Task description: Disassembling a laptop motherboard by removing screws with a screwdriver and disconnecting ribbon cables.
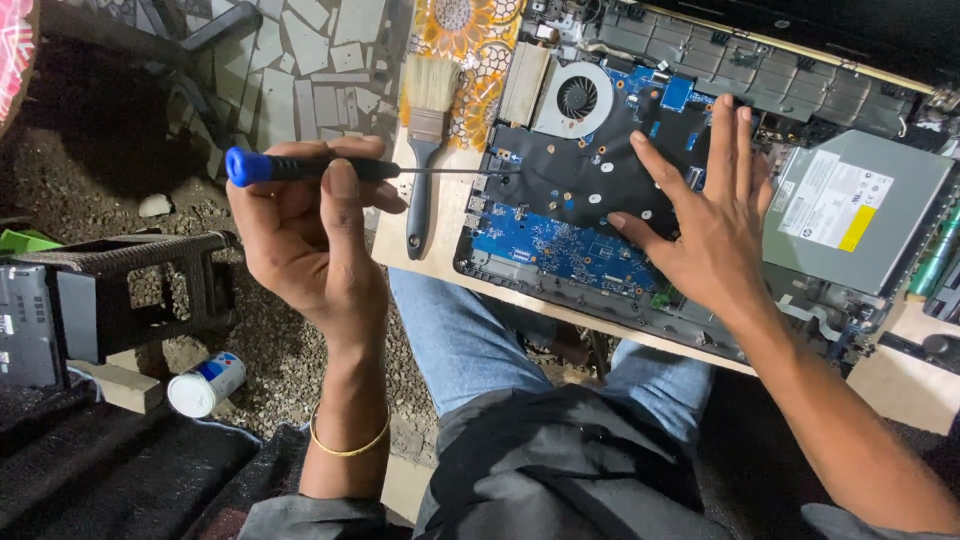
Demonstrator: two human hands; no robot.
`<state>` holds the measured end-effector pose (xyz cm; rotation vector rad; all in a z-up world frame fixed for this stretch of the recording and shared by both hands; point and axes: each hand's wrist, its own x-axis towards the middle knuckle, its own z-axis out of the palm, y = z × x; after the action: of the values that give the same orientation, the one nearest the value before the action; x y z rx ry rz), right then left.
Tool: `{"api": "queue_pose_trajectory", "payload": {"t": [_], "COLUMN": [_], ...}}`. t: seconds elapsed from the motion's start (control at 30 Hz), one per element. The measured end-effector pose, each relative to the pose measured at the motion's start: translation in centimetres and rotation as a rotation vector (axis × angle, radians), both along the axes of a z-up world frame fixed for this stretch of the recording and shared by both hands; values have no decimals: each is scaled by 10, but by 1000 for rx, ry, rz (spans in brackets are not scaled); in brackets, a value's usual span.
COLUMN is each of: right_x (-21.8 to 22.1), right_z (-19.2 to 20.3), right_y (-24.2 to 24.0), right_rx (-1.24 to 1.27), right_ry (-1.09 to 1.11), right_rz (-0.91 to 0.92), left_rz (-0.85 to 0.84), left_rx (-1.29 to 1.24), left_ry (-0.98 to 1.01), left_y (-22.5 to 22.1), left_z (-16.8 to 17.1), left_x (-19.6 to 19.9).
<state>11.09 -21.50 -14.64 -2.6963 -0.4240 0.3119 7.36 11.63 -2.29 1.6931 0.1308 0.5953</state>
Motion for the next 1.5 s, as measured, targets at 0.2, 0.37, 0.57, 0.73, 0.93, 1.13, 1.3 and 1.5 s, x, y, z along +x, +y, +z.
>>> {"api": "queue_pose_trajectory", "payload": {"t": [0.2, 0.37, 0.57, 0.73, 0.93, 1.13, 1.3, 1.5], "right_x": [1, -19, -42, -50, -55, -54, -48, -49], "right_z": [19, 60, 45, 37, 36, 32, 26, -1], "right_y": [-4, 32, 54, 58, 58, 68, 75, 63], "right_rx": [278, 762, 1458, 1523, 1527, 1531, 1617, 1846], "right_ry": [22, 42, 716, 811, 783, 711, 629, 704], "right_rz": [-90, -251, -545, -689, -807, -976, -1161, -1101], "left_rz": [-3, 19, 34, 43, 50, 41, 22, -245], "left_rx": [-206, -369, -504, -485, -485, -426, -303, -254], "left_ry": [-47, -41, -5, -6, -18, -12, -12, -57], "left_y": [3, -6, -18, -18, -19, -27, -46, -70], "left_z": [-9, 5, 15, 10, 3, -8, -14, -9], "left_x": [-11, -29, -41, -42, -40, -44, -60, -95]}}
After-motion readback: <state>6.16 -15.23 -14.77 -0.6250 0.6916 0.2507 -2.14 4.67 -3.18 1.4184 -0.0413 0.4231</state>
